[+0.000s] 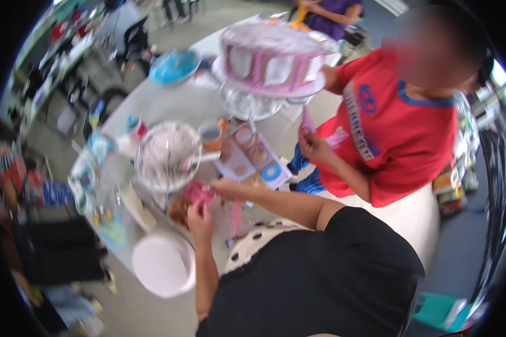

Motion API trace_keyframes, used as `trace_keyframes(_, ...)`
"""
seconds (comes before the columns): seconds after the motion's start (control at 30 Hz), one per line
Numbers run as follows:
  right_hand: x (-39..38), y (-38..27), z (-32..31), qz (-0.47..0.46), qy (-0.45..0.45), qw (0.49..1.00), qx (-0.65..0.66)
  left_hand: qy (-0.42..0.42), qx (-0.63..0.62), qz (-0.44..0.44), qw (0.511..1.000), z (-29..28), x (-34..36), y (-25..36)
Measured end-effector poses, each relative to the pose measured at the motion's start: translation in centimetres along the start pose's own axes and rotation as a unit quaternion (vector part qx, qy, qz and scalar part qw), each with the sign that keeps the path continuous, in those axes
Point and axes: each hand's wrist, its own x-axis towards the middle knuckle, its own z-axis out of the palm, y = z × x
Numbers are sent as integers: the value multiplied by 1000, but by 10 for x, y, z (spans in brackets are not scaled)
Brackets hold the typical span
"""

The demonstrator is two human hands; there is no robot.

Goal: The person is frosting a small pastry with pink and brown frosting using a small spatula while holding the pastry over a plastic container.

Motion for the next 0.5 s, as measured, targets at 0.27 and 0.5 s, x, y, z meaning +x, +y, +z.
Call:
trace_keyframes(0.27,-2,-31,-22,293,-61,823,483,-36,8,-153,988,-1,-32,7)
trace_keyframes(0.5,13,-20,-14,299,-74,894,325,-73,-151,-287,943,25,-52,-9)
